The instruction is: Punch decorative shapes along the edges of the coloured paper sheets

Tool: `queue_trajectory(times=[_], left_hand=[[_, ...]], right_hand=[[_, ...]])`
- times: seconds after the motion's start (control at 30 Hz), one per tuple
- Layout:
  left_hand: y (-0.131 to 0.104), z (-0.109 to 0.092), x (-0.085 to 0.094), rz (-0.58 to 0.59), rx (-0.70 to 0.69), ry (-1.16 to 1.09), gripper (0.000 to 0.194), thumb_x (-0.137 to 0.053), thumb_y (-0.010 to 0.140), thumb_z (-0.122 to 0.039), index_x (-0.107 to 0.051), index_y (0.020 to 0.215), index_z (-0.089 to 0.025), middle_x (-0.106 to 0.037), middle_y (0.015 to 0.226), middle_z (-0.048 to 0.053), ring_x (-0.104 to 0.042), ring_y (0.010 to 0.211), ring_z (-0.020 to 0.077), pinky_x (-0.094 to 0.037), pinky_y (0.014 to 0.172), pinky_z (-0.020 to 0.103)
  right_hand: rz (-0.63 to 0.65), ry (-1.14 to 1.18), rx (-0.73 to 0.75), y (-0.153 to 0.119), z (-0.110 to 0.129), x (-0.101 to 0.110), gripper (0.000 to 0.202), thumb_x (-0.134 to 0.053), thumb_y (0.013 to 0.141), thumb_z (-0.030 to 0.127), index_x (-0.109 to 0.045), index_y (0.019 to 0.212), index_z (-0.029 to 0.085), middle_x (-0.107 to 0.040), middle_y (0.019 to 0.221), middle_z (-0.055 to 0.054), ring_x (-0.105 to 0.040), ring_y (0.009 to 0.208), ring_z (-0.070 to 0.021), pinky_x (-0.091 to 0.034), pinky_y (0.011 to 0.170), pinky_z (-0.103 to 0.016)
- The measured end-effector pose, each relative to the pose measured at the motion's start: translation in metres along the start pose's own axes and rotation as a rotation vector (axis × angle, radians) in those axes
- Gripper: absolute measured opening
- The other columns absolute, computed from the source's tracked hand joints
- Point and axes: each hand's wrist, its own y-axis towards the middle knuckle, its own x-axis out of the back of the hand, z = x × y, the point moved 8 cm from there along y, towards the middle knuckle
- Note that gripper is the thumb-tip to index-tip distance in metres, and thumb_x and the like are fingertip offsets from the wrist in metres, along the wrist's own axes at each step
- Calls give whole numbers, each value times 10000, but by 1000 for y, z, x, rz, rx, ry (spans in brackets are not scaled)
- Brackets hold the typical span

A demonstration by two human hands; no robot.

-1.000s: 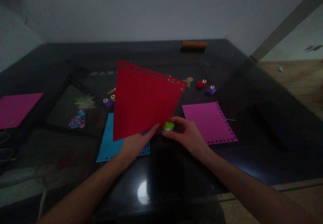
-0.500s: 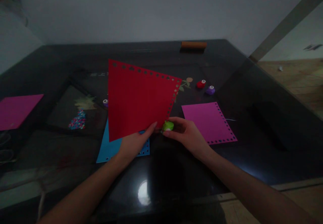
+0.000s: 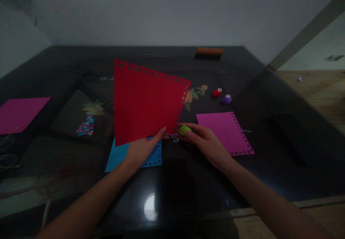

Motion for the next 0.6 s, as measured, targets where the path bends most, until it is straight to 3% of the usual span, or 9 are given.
queue_trajectory(times=[0.3, 0.6], left_hand=[[0, -3, 0, 32, -14, -63, 361, -455, 803, -472, -717, 724, -237, -742, 890, 48, -616, 1025, 278, -363, 1023, 418], [0, 2, -1, -4, 5, -2, 344, -477, 805, -482, -702, 752, -227, -735, 887, 60, -600, 1054, 297, -343, 1035, 446]], right_hand=[[9, 109, 31, 0, 4, 4, 327, -515, 859, 481, -632, 940, 187, -678, 923, -64, -649, 885, -185, -490, 908, -407], [2, -127, 108, -3, 14, 4, 339, -512, 843, 532, -602, 931, 217, -634, 996, -42, -587, 1019, -195, -436, 960, -387]])
